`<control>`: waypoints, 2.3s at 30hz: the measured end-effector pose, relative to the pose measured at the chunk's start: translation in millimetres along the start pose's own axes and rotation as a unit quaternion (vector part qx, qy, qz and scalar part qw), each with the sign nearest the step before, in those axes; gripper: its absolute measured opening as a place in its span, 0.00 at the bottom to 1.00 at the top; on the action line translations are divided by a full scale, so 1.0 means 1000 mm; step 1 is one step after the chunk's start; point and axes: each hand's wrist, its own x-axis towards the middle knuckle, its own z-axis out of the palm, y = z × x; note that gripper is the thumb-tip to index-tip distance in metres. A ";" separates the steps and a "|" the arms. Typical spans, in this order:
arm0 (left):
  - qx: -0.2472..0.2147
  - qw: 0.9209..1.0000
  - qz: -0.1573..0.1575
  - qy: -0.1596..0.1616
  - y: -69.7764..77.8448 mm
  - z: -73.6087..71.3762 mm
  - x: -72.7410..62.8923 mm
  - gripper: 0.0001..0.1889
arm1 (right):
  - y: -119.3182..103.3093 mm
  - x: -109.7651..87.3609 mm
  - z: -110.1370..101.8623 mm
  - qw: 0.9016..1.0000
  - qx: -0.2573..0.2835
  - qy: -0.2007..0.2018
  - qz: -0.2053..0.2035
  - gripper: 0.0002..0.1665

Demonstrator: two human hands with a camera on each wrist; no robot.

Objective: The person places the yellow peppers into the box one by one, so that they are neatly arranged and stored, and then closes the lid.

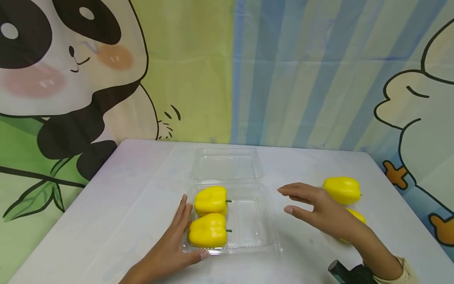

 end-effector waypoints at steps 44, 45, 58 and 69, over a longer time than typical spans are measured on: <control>0.006 1.000 0.016 0.007 0.000 0.000 -0.002 0.63 | 0.080 -0.089 -0.038 0.979 -0.115 0.088 0.147 0.38; 0.005 1.000 0.014 0.006 0.000 0.000 -0.002 0.63 | 0.082 -0.090 -0.038 0.978 -0.117 0.078 0.157 0.39; 0.003 1.000 0.011 0.004 0.002 0.000 -0.001 0.63 | 0.100 -0.095 -0.037 0.971 -0.154 -0.011 0.182 0.37; 0.002 1.000 0.015 0.008 0.002 0.001 -0.001 0.63 | 0.098 -0.096 -0.033 0.973 -0.157 0.003 0.169 0.36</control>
